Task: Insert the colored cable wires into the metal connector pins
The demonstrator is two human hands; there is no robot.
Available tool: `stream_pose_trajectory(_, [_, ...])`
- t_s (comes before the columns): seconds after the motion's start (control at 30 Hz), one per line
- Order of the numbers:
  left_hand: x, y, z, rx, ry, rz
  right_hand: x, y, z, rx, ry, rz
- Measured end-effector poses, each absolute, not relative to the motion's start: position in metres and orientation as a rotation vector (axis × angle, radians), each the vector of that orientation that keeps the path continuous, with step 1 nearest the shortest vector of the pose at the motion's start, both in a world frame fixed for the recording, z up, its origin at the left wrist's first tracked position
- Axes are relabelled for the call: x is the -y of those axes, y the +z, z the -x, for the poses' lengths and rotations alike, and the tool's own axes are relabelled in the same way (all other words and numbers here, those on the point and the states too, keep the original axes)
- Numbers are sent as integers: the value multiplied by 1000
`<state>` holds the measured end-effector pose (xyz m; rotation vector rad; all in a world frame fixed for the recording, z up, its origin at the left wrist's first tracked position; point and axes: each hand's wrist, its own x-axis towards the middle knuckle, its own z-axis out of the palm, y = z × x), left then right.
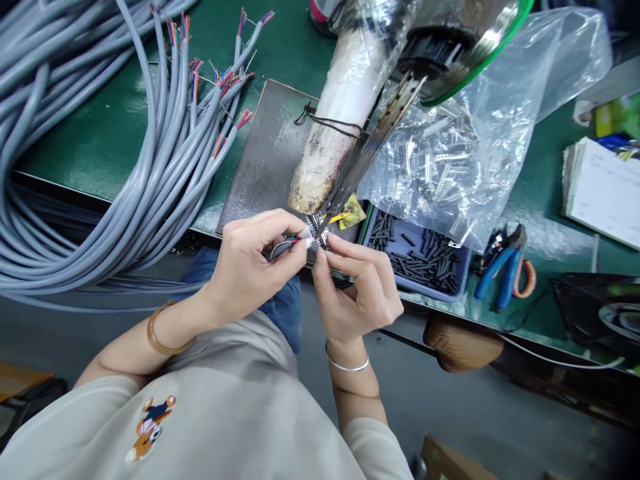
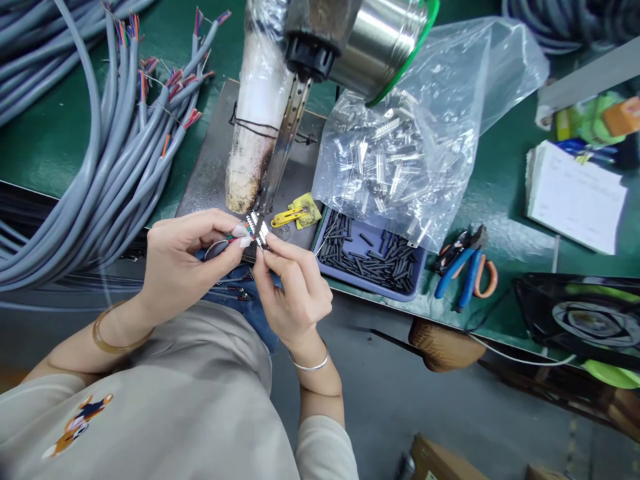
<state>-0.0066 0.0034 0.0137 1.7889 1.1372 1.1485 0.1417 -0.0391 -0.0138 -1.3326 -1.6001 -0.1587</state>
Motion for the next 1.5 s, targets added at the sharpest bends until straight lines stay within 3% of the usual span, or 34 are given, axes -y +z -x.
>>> stream_pose_trajectory(0.5, [-2,13,10,-1173,1005,-1714,45,-20,-145,1705,-228,1257])
stream_pose_trajectory(0.87, [-2,15,13,-1018,804,-1279,47,-22,-146,1450,307,1318])
stream_pose_trajectory(1.1, [2,7,6,-1187,1051,-1541,41,-21,-142,1524,109,1264])
stream_pose_trajectory(1.5, [-5,10,1,-1160,1164,-1804,34,-18,-145,1567,4,1282])
